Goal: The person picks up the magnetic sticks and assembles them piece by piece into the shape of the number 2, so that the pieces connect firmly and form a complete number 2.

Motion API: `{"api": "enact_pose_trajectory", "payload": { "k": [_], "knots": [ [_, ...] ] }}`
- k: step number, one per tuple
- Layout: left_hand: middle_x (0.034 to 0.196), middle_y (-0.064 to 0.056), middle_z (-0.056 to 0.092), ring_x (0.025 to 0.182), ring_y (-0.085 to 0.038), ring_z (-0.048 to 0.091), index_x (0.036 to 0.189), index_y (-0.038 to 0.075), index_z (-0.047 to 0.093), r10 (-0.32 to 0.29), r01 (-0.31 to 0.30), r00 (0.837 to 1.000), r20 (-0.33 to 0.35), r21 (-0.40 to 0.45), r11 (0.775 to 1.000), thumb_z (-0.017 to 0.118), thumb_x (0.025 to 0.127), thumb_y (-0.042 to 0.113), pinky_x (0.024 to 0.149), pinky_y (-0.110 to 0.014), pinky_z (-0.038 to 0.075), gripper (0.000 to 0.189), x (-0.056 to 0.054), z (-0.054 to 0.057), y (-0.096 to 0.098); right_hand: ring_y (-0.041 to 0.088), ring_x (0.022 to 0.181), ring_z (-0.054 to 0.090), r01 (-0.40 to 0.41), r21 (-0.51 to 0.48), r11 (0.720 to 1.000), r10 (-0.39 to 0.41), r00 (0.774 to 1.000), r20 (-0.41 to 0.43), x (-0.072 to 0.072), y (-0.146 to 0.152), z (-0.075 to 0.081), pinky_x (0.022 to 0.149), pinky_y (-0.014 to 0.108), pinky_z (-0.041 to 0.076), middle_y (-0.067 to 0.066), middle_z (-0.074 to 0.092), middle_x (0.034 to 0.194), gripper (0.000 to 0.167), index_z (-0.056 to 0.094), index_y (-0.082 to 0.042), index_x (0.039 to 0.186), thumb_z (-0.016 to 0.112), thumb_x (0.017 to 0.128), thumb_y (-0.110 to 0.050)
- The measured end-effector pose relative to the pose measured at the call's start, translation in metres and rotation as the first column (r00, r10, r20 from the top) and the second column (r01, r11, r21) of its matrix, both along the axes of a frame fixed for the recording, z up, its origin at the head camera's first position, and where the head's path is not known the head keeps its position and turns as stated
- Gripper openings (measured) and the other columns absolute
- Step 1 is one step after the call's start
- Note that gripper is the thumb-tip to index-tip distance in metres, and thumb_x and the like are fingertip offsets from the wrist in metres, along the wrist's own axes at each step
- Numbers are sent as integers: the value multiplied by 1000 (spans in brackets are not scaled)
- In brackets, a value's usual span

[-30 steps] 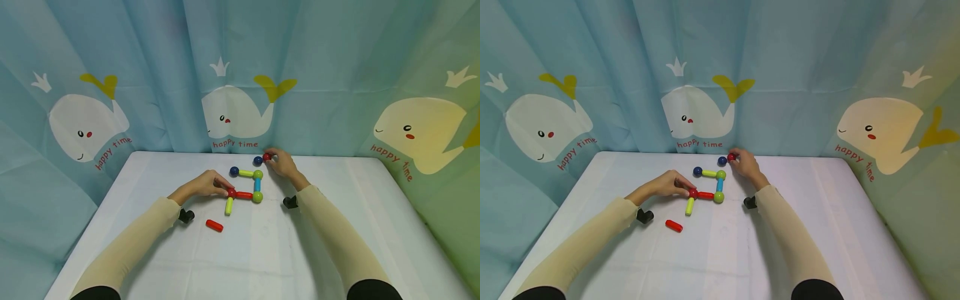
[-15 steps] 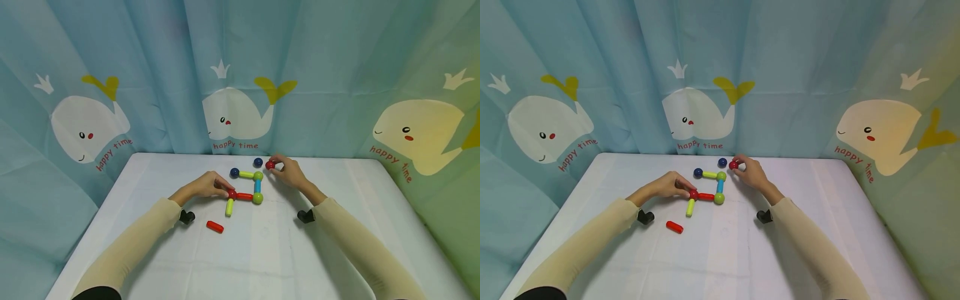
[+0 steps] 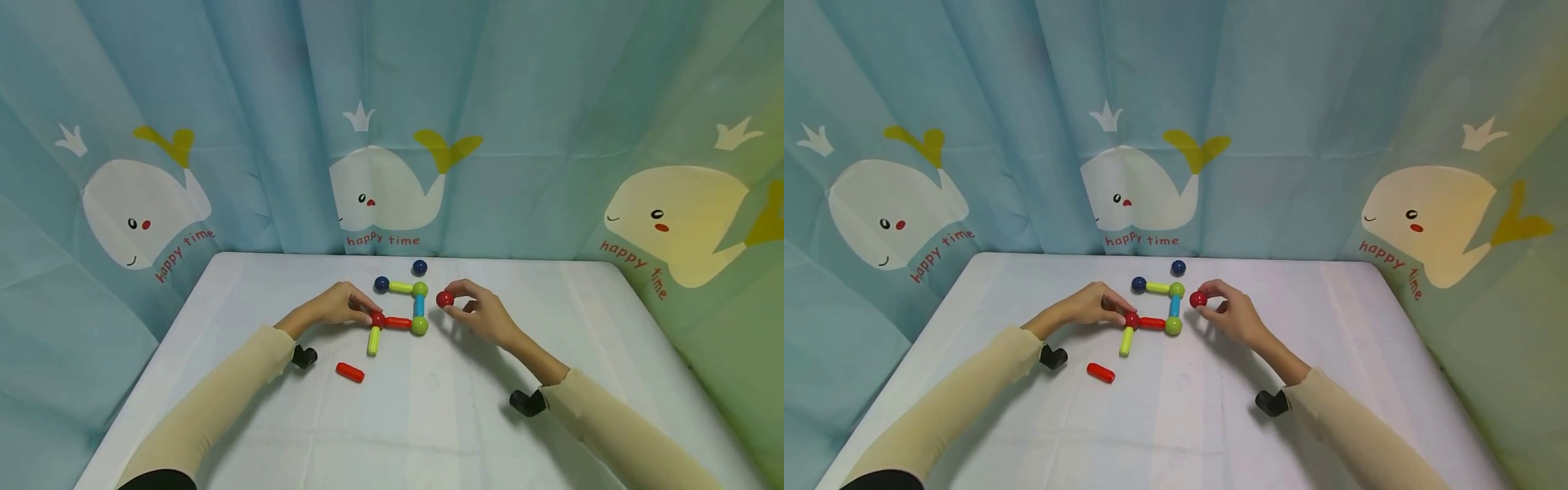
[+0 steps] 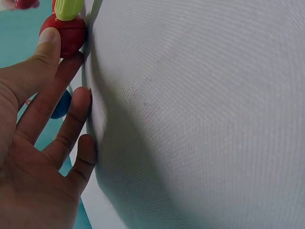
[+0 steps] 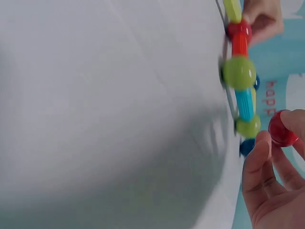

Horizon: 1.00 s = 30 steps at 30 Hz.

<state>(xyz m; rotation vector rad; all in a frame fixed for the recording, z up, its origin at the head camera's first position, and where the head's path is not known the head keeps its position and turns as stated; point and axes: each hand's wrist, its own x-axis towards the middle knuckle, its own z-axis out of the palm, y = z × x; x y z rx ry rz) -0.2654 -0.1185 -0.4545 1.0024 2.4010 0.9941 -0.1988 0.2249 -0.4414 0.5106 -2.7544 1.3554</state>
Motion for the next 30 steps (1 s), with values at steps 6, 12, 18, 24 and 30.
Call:
{"api": "enact_pose_trajectory", "payload": {
  "k": [6, 12, 18, 24, 30],
  "knots": [
    [107, 5, 77, 84, -10, 62, 118, 15, 80, 5, -5, 1000, -18, -14, 1000, 81, 90, 16, 76, -25, 52, 28, 0, 0, 0, 18, 63, 56, -29, -49, 998, 32, 998, 54, 31, -13, -1, 48, 28, 47, 13, 67, 118, 34, 65, -11, 126, 77, 93, -13],
    [107, 4, 78, 84, -10, 63, 117, 15, 80, 9, -9, 1000, -15, -8, 1000, 81, 89, 16, 77, -25, 53, 28, 0, -1, 0, 16, 63, 57, -74, -95, 993, 84, 990, 109, 57, -36, -3, 48, 28, 48, 10, 67, 117, 33, 66, -12, 124, 77, 93, -13],
    [108, 6, 77, 82, -11, 61, 118, 17, 80, 5, -6, 1000, -16, -9, 1000, 81, 90, 17, 72, -25, 51, 28, 0, -1, 1, 14, 59, 58, -121, -148, 982, 148, 970, 191, 77, -60, -12, 48, 28, 50, 9, 68, 119, 32, 65, -14, 125, 75, 94, -11],
    [107, 6, 77, 82, -11, 62, 117, 17, 80, 6, -6, 1000, -8, -3, 1000, 82, 89, 16, 73, -25, 51, 28, -2, -1, 0, 12, 56, 57, -126, -138, 982, 152, 968, 199, 86, -83, -23, 49, 27, 50, 6, 71, 112, 29, 66, -14, 120, 75, 93, -12],
    [109, 5, 77, 86, -10, 64, 118, 16, 80, -3, 3, 1000, -7, 6, 1000, 81, 90, 17, 82, -26, 55, 28, -2, -2, 0, 9, 56, 52, -107, -109, 988, 122, 981, 149, 88, -99, -28, 51, 23, 46, 1, 69, 109, 27, 68, -15, 117, 78, 92, -12]
  ]
}}
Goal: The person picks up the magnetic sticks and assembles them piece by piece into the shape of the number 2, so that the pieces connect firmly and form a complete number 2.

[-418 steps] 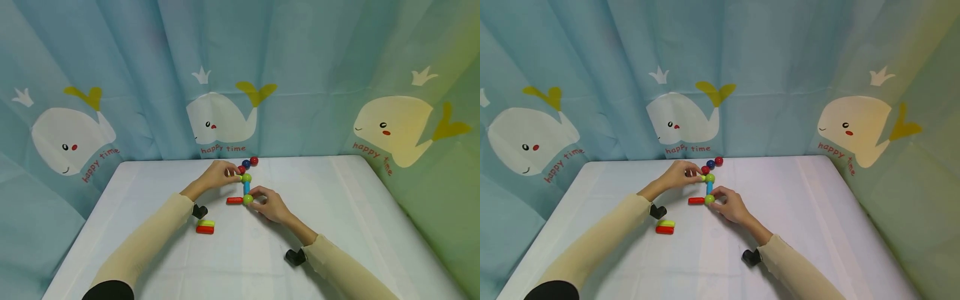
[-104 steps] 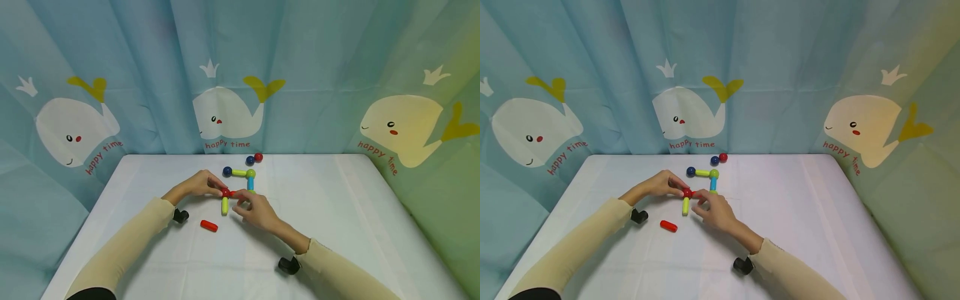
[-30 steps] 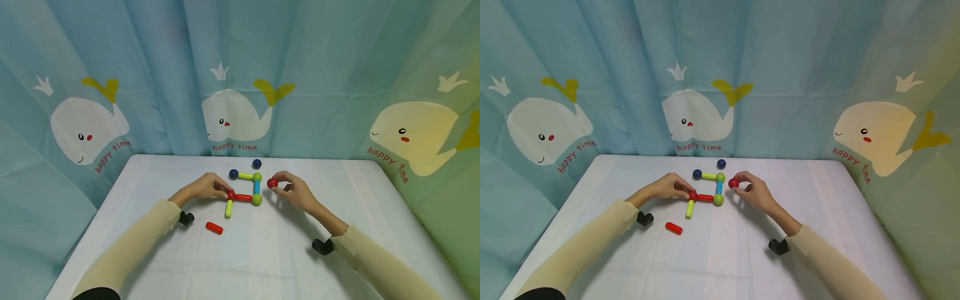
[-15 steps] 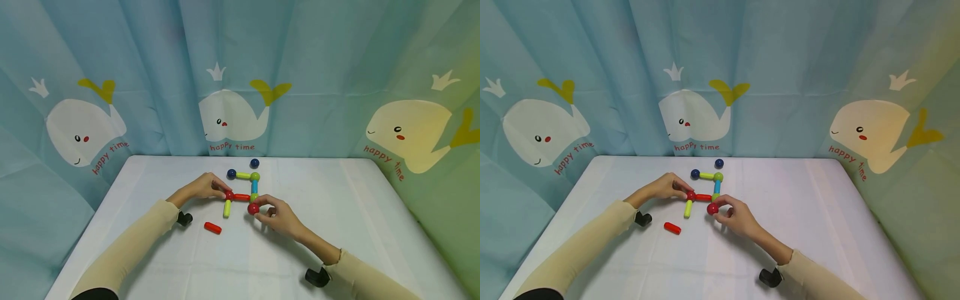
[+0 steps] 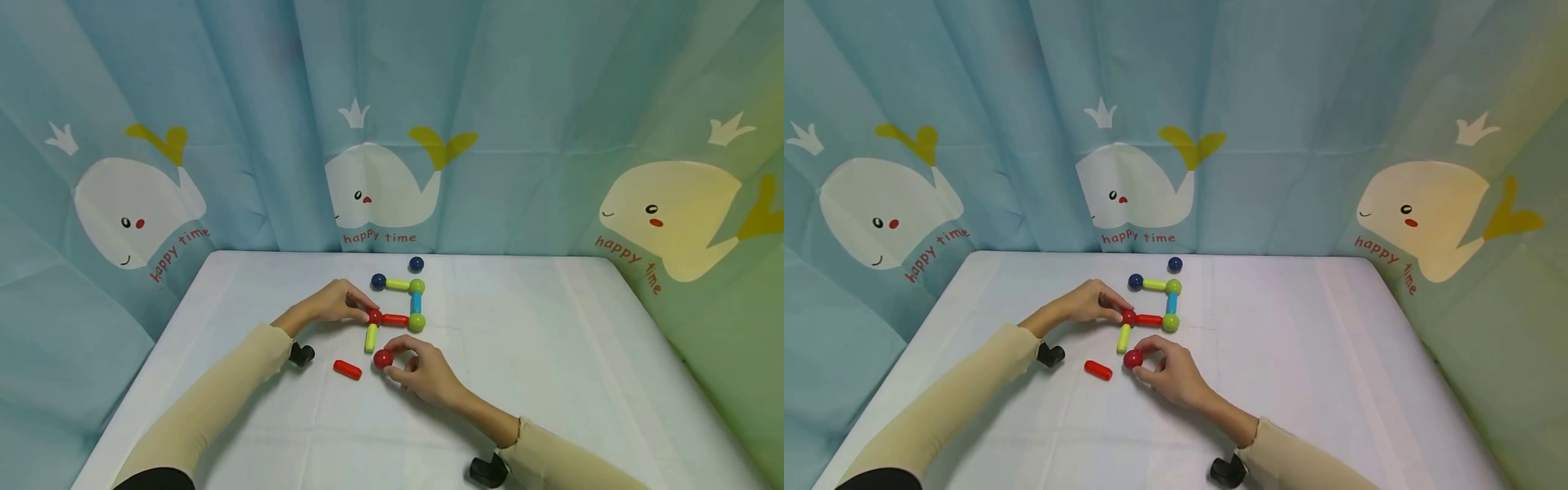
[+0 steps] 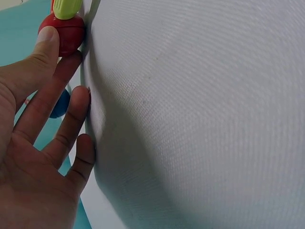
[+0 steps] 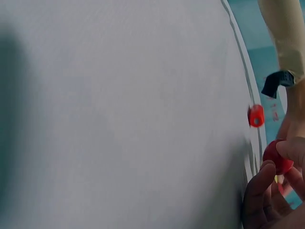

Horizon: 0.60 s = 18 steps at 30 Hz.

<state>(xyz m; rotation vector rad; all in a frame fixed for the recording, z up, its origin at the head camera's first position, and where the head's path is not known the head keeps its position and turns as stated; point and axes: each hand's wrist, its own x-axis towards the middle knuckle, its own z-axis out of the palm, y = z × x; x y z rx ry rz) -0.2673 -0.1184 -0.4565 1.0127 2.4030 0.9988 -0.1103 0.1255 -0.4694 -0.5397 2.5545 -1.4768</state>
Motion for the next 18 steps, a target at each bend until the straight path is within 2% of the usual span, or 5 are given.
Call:
{"api": "enact_pose_trajectory", "payload": {
  "k": [7, 14, 18],
  "knots": [
    [107, 4, 78, 85, -11, 65, 117, 15, 80, 1, -1, 1000, -8, 7, 1000, 82, 89, 16, 81, -27, 55, 28, 0, 1, 1, 14, 66, 58, 27, 12, 1000, -27, 998, -51, 2, -14, -3, 56, 24, 50, -1, 72, 107, 28, 71, -13, 117, 80, 90, -15],
    [109, 3, 78, 88, -10, 67, 118, 15, 80, 4, -4, 1000, 2, 6, 1000, 81, 90, 16, 85, -28, 56, 28, 1, 1, 1, 18, 92, 63, 71, 21, 997, -69, 996, -55, 5, -22, -4, 69, 24, 53, -4, 74, 103, 28, 72, -12, 116, 81, 89, -15],
    [108, 4, 78, 89, -10, 67, 118, 15, 80, 13, -13, 1000, 10, 2, 1000, 81, 90, 16, 86, -29, 56, 28, 1, 0, 1, 18, 94, 63, 90, 34, 995, -88, 995, -56, 5, -25, -4, 72, 24, 53, -3, 74, 103, 29, 72, -12, 115, 82, 88, -16]
  ]
}}
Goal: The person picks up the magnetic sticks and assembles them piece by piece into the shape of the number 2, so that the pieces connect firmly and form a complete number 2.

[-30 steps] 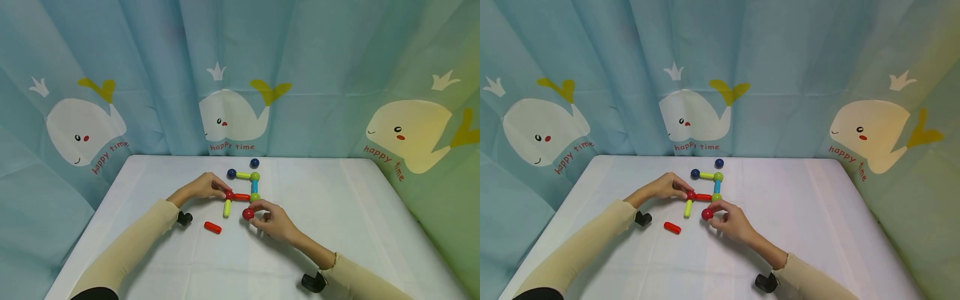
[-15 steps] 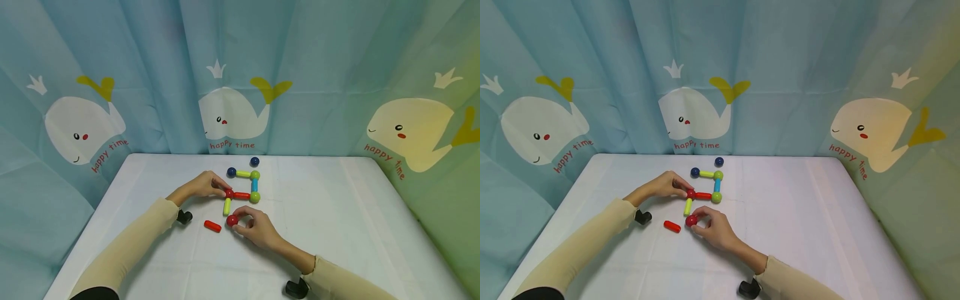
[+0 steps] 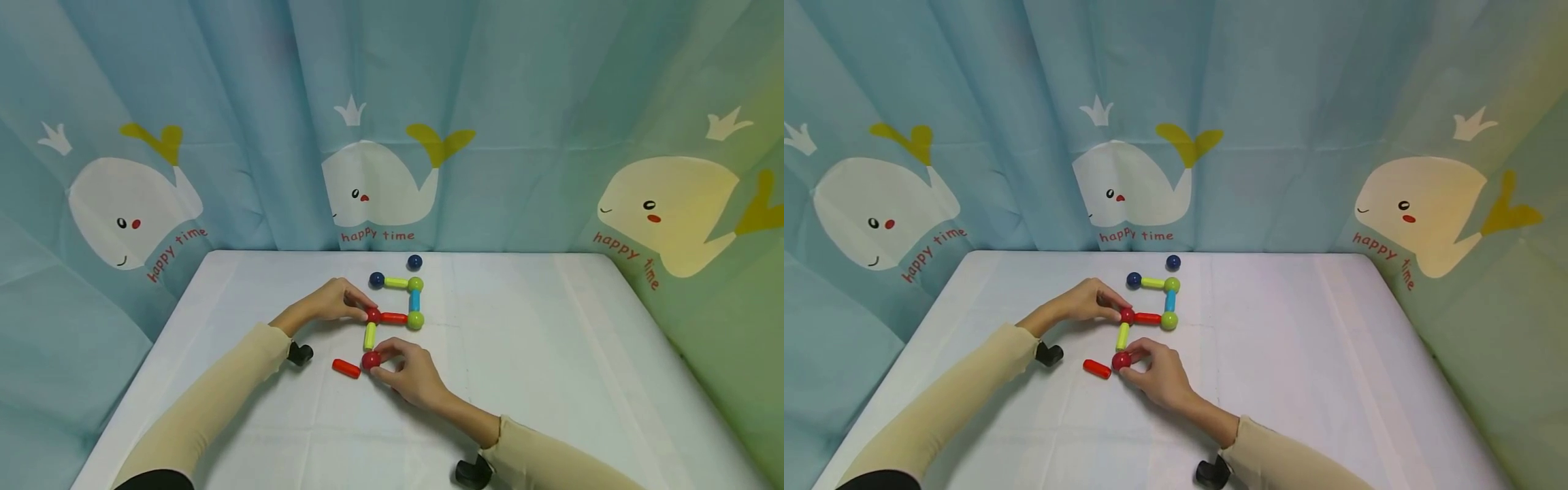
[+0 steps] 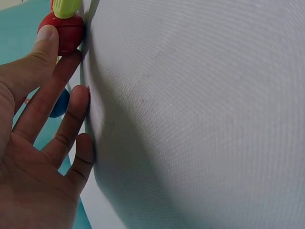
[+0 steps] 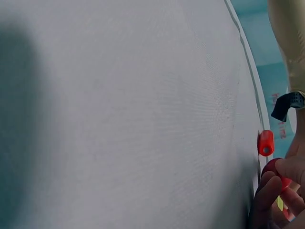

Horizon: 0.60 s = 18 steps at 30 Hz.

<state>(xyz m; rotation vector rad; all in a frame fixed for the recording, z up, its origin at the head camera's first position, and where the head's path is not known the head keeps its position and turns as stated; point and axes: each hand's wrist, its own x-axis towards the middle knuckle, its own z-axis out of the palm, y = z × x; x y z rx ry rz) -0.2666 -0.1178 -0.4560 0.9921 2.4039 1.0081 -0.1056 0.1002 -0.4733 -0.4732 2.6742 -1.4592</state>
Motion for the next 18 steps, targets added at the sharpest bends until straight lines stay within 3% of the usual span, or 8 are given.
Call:
{"api": "enact_pose_trajectory", "payload": {
  "k": [18],
  "knots": [
    [107, 4, 78, 85, -11, 65, 118, 16, 80, -7, 7, 1000, -5, -10, 1000, 81, 90, 18, 83, -27, 55, 28, 0, 2, 0, 18, 86, 62, 40, 10, 999, -40, 999, 23, -4, -7, 2, 59, 24, 53, 1, 75, 103, 29, 70, -12, 114, 82, 89, -18]
  ]
}}
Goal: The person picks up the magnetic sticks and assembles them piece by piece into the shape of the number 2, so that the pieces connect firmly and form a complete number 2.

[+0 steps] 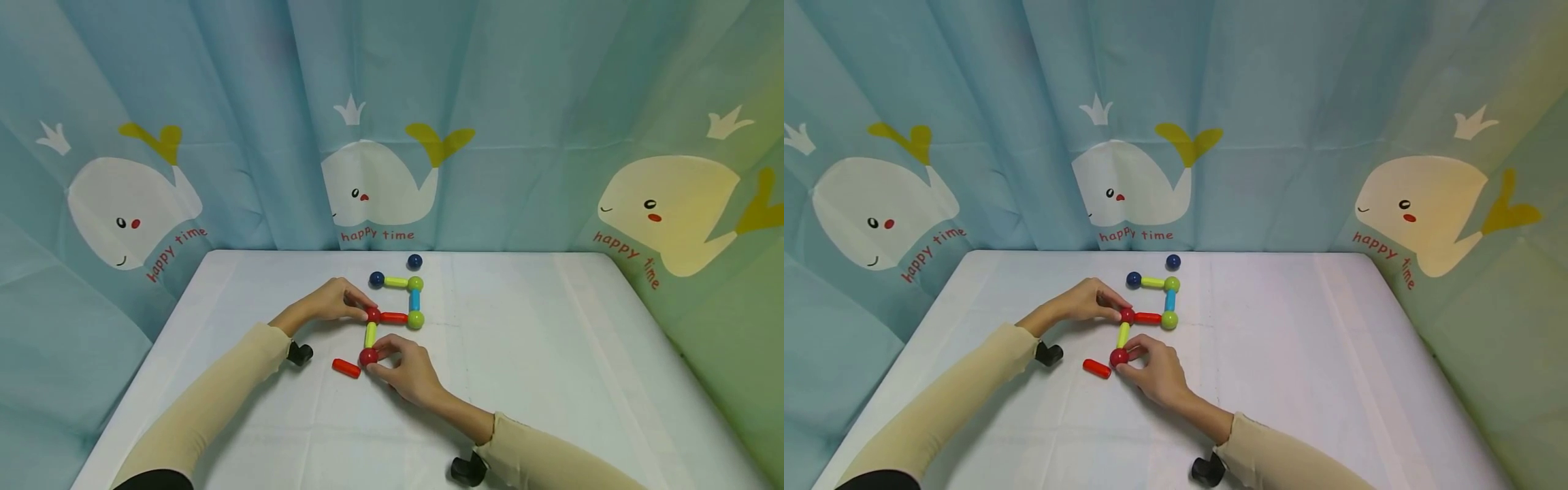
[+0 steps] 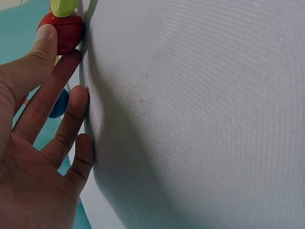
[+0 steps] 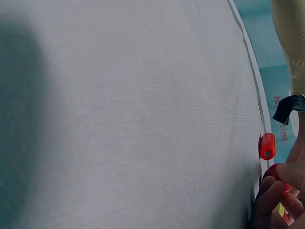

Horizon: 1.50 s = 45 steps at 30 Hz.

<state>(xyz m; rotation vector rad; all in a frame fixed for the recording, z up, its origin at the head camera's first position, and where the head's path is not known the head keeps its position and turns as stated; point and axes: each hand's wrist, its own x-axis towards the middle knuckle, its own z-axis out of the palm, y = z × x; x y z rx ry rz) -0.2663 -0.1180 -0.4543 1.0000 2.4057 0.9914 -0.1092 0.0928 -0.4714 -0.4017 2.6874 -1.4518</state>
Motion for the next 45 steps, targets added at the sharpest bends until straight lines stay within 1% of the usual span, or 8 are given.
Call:
{"api": "enact_pose_trajectory", "payload": {
  "k": [5, 12, 17, 22, 32, 45],
  "knots": [
    [107, 4, 78, 83, -12, 63, 117, 15, 80, 3, -3, 1000, -1, -3, 1000, 81, 90, 18, 82, -27, 55, 27, 1, 2, 1, 18, 86, 61, 0, -1, 1000, 0, 1000, -1, 0, 0, -1, 60, 24, 52, 1, 75, 102, 28, 70, -12, 114, 82, 89, -18],
    [106, 6, 78, 83, -13, 63, 117, 17, 80, 9, -9, 1000, 3, -13, 1000, 81, 90, 18, 80, -27, 55, 27, 0, 0, 1, 18, 86, 61, -3, -4, 1000, 3, 1000, -6, 0, 0, -2, 62, 24, 52, 0, 75, 102, 29, 70, -12, 114, 83, 88, -18],
    [106, 5, 78, 83, -12, 63, 117, 17, 80, 10, -10, 1000, 4, -12, 1000, 82, 90, 18, 80, -27, 55, 27, 1, 1, 1, 18, 85, 62, -4, -5, 1000, 4, 1000, -9, 0, 0, -1, 61, 24, 52, 0, 75, 101, 29, 70, -12, 113, 83, 88, -18],
    [106, 4, 78, 82, -12, 62, 117, 16, 80, 13, -13, 1000, 4, -10, 1000, 81, 90, 17, 79, -27, 55, 27, 2, 2, 1, 17, 80, 61, -8, 7, 1000, 9, 1000, -11, -1, 0, -1, 59, 24, 52, 0, 74, 101, 29, 70, -13, 113, 83, 88, -18],
    [107, 3, 78, 83, -11, 63, 117, 15, 80, 19, -19, 1000, -1, -6, 1000, 82, 89, 16, 80, -27, 55, 27, 4, 1, 1, 12, 64, 57, -22, 17, 1000, 22, 1000, -16, 0, 0, -1, 53, 25, 51, 1, 74, 100, 28, 69, -13, 113, 82, 88, -17],
    [106, 5, 78, 83, -12, 63, 117, 17, 80, 22, -22, 1000, -1, -12, 1000, 82, 90, 17, 80, -27, 55, 28, 4, 1, 2, 10, 60, 55, -31, 29, 999, 31, 999, -25, 0, 0, -1, 51, 25, 50, 1, 74, 99, 28, 69, -13, 113, 83, 88, -18]
  ]
}}
